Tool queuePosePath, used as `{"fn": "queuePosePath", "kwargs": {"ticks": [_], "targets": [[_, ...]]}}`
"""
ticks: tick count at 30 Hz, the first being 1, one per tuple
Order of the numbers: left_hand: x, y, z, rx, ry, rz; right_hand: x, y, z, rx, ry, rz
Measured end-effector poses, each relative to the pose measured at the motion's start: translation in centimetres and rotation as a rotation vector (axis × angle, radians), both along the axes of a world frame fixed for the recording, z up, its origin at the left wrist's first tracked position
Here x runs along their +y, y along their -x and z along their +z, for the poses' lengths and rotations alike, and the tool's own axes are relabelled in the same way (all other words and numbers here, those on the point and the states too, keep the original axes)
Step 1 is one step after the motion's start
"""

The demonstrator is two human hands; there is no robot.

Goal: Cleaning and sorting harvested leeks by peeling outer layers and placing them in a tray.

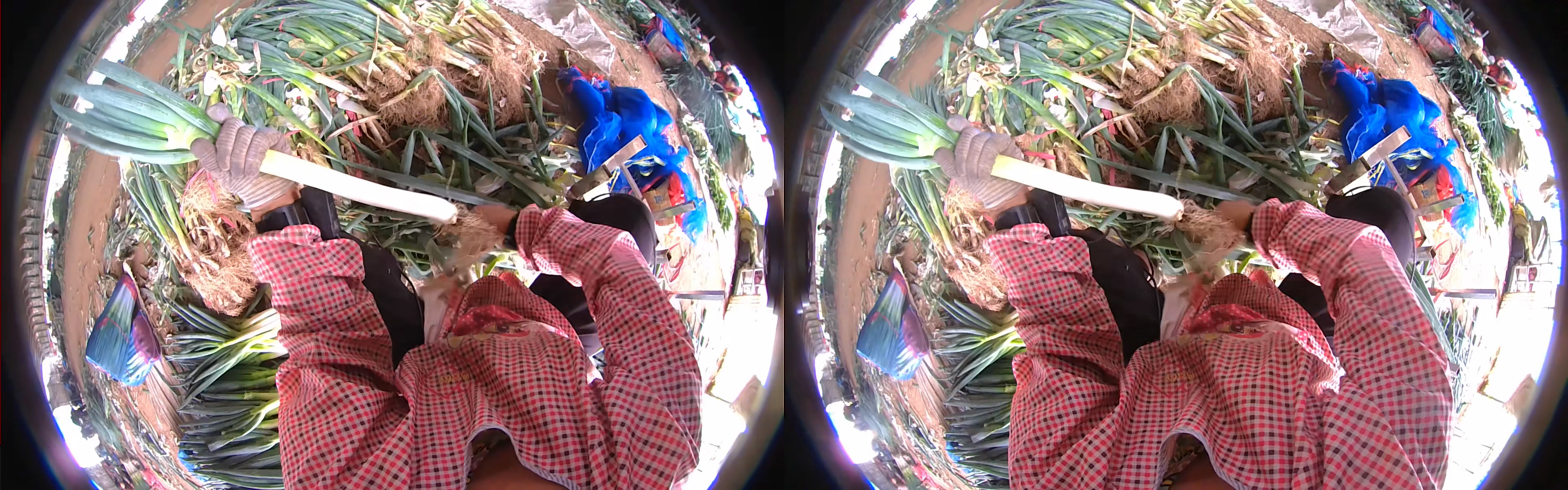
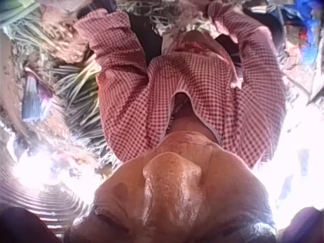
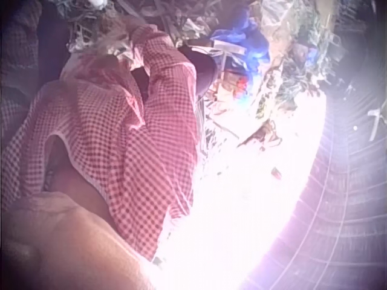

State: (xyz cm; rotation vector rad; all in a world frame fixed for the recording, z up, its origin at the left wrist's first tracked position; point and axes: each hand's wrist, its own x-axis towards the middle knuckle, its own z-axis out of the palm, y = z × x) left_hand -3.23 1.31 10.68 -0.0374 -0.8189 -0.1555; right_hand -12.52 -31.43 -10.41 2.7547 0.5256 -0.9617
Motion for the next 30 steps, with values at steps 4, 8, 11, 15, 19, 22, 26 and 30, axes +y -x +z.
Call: {"fn": "queuePosePath", "kwargs": {"ticks": [4, 8, 11, 15, 19, 22, 26, 30], "targets": [[0.3, -0.6, -1.4, 0.155, -0.141, 0.098, -3.8, -4.6, 6.2, -0.516, -0.059, -0.175], [1.8, -1.6, -4.6, 0.237, -0.224, 0.212, 7.4, -6.7, 15.9, -0.53, -1.25, -0.088], [-0.3, -3.7, -6.0, 0.155, -0.188, 0.115, 11.2, -4.8, 18.3, -0.165, -1.422, 0.034], [-0.6, -4.5, -6.0, -0.013, -0.029, -0.097, 8.9, -1.9, 18.6, 0.613, -1.52, -0.154], [-1.1, -2.6, -4.7, 0.082, 0.193, -0.191, 5.7, 3.1, 18.5, 0.683, -1.726, -0.377], [-0.3, -0.8, -4.7, 0.343, 0.058, -0.035, 5.5, 5.4, 17.4, 0.185, -1.615, -0.287], [-2.0, 1.9, -3.7, 0.247, 0.081, 0.015, 2.4, 6.8, 14.8, -0.507, -1.318, -0.161], [7.0, 4.7, 1.1, 0.291, 0.087, 0.302, -2.0, 5.6, 11.8, -0.669, -1.189, -0.129]]}}
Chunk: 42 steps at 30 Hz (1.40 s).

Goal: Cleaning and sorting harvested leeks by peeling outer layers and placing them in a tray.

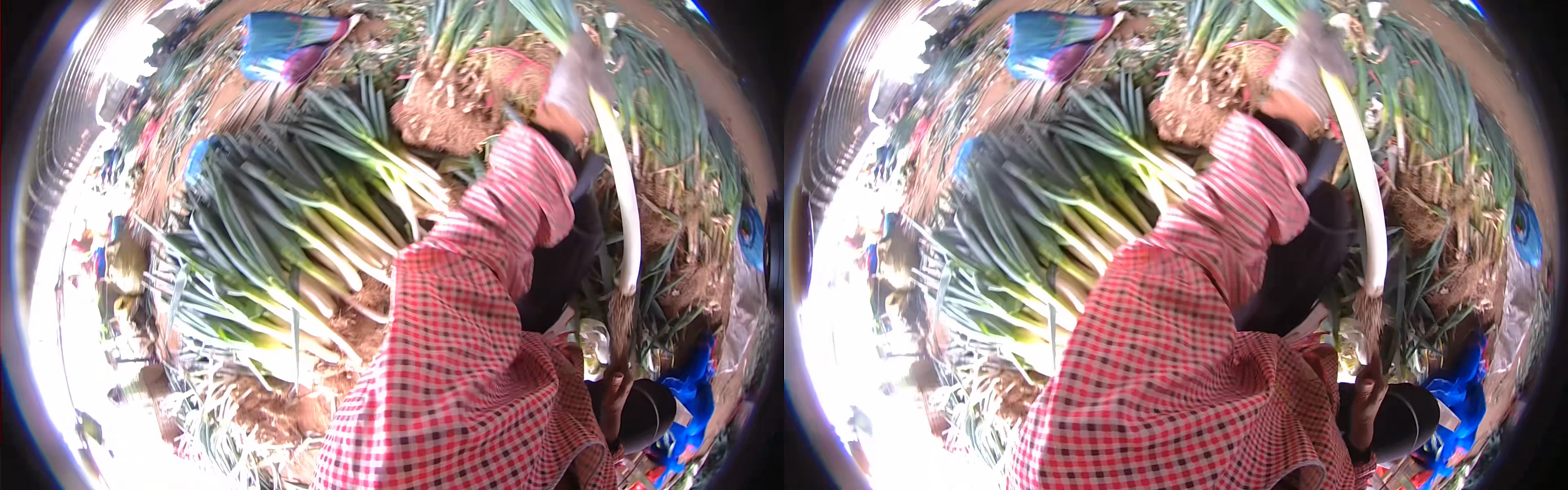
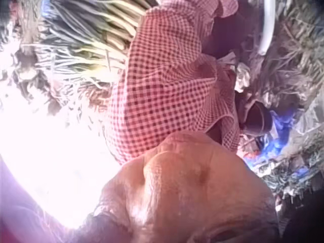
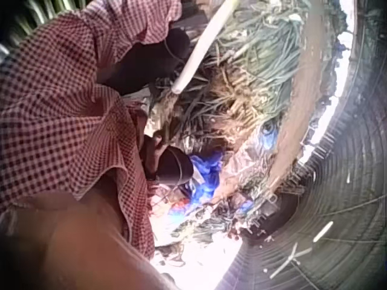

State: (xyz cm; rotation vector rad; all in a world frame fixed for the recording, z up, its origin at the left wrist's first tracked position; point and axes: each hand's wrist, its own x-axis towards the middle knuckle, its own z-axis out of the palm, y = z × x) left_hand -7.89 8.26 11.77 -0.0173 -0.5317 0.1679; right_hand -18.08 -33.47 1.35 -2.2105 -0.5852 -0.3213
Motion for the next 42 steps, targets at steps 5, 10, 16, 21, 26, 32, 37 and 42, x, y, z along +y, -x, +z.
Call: {"fn": "queuePosePath", "kwargs": {"ticks": [5, 10, 16, 21, 26, 32, 37, 42], "targets": [[12.0, 16.9, 8.1, 0.452, -0.321, 0.778, -5.4, -4.5, -6.4, -0.024, 0.268, 0.015], [22.5, 34.1, 8.7, 0.795, -0.518, 1.221, -8.8, -8.5, -12.5, -0.051, 0.427, 0.163], [29.0, 46.3, -5.7, 1.474, -0.412, 1.499, -0.7, -6.1, -10.7, 0.199, 0.675, 0.255], [24.6, 41.5, -19.8, 1.862, -0.246, 1.429, -5.0, -6.3, -13.6, 0.279, 0.767, 0.342], [22.9, 44.3, -31.2, 2.439, -0.463, 1.417, -5.0, -4.4, -14.6, 0.459, 0.72, 0.488], [18.7, 41.4, -28.8, 2.45, -0.379, 1.343, -7.3, -2.6, -16.0, 0.626, 0.773, 0.584], [17.7, 41.0, -27.1, 2.664, -0.627, 1.18, -3.9, -1.6, -15.6, 0.658, 0.735, 0.645], [19.3, 37.7, -22.6, 2.849, -0.928, 0.917, -2.4, -2.6, -15.4, 0.696, 0.617, 0.523]]}}
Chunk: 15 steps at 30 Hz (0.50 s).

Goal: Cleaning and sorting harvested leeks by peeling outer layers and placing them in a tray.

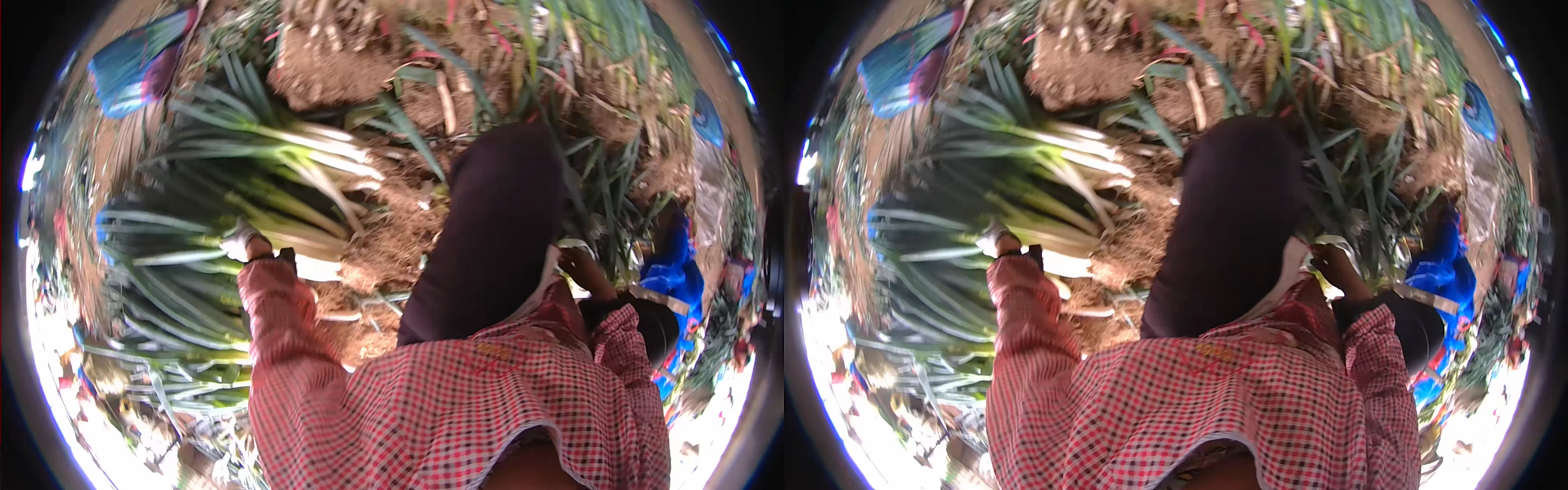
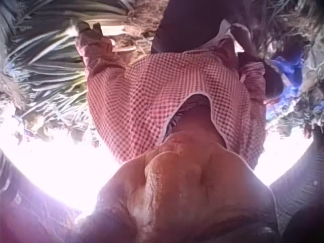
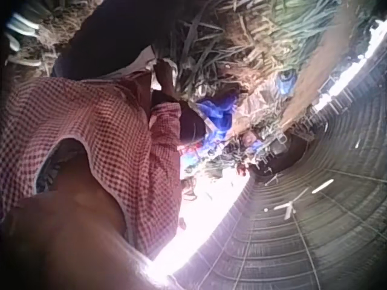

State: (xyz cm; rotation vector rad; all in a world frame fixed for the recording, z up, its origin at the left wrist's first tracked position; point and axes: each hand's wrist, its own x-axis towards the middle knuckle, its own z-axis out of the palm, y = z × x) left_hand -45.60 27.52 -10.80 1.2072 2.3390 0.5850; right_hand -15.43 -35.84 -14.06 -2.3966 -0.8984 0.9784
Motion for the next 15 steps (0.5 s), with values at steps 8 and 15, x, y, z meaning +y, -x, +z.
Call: {"fn": "queuePosePath", "kwargs": {"ticks": [8, 15], "targets": [[-24.7, -22.3, 27.4, -1.222, -0.049, -1.631, 3.5, -0.8, 2.4, 0.032, 0.162, -0.081], [-32.3, -26.2, 27.9, -1.112, 0.39, -2.351, 3.8, -0.3, -1.4, -0.047, 0.109, -0.02]]}}
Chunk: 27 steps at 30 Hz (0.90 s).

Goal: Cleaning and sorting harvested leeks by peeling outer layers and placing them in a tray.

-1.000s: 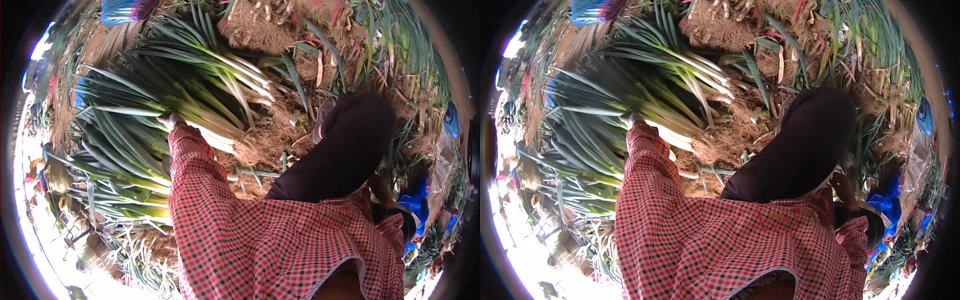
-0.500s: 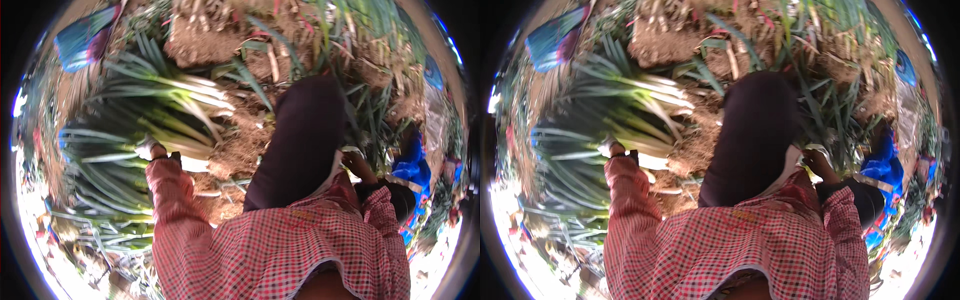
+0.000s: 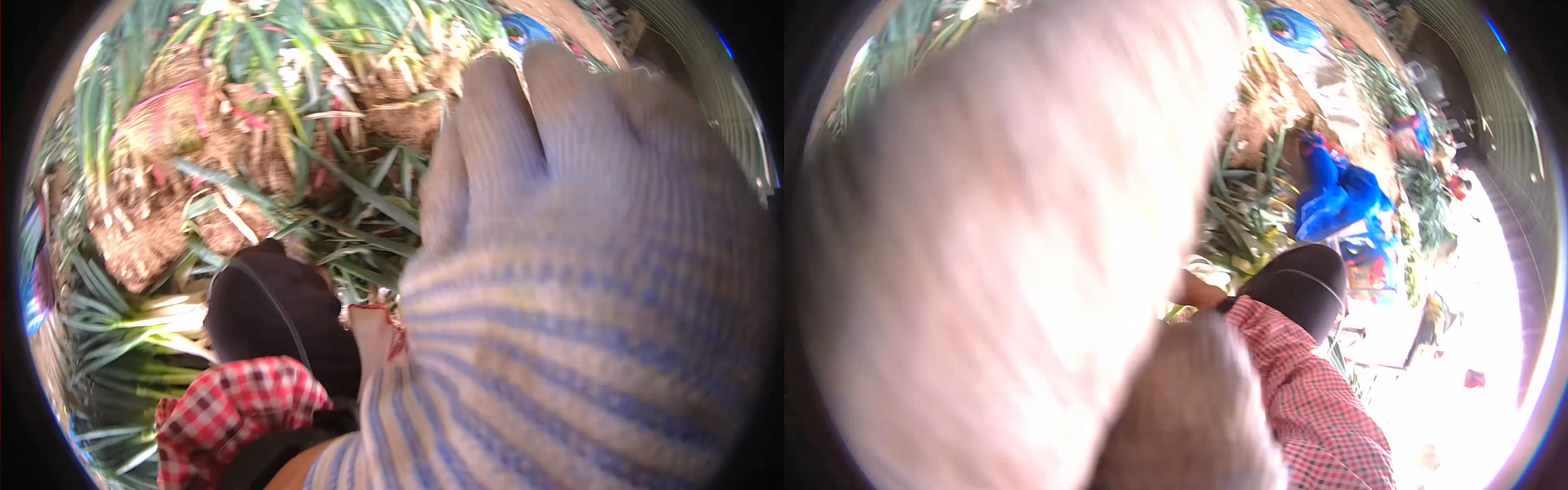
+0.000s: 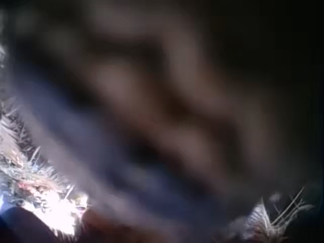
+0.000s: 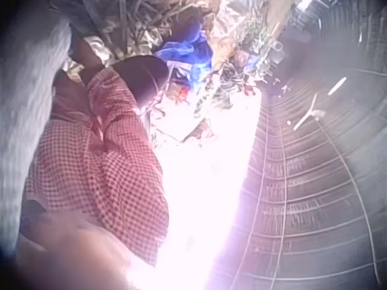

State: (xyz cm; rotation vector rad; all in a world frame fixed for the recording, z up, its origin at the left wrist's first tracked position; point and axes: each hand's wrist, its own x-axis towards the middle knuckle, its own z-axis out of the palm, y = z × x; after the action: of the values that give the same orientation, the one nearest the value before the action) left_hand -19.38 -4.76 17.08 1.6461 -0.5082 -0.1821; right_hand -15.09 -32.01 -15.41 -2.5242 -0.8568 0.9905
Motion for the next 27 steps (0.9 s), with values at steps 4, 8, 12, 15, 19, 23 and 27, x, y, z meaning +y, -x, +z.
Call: {"fn": "queuePosePath", "kwargs": {"ticks": [4, 8, 12, 15, 19, 23, 27], "targets": [[-2.6, -2.6, -1.0, 0.002, 0.004, -0.175, 0.3, -0.1, 0.0, 0.042, 0.026, -0.014], [-3.2, -2.4, -1.0, -0.003, -0.003, -0.272, 1.1, 1.5, -1.1, 0.056, 0.022, -0.019], [-3.2, -2.8, -1.5, 0.025, -0.008, -0.31, 1.5, 1.4, -0.3, 0.128, 0.089, -0.068], [-3.3, -3.4, -1.8, 0.063, -0.012, -0.334, 1.7, 0.8, 0.5, 0.176, 0.134, -0.093], [-3.9, -5.2, -1.4, 0.102, -0.011, -0.367, 2.5, -0.9, 1.0, 0.167, 0.16, -0.025], [-2.9, -7.1, -1.2, 0.237, 0.031, -0.282, 4.1, -4.2, 1.5, 0.096, -0.164, -0.06], [-1.2, -8.3, -4.6, 0.598, 0.186, 0.059, 9.8, -11.9, 3.5, -0.079, -0.292, -0.172]]}}
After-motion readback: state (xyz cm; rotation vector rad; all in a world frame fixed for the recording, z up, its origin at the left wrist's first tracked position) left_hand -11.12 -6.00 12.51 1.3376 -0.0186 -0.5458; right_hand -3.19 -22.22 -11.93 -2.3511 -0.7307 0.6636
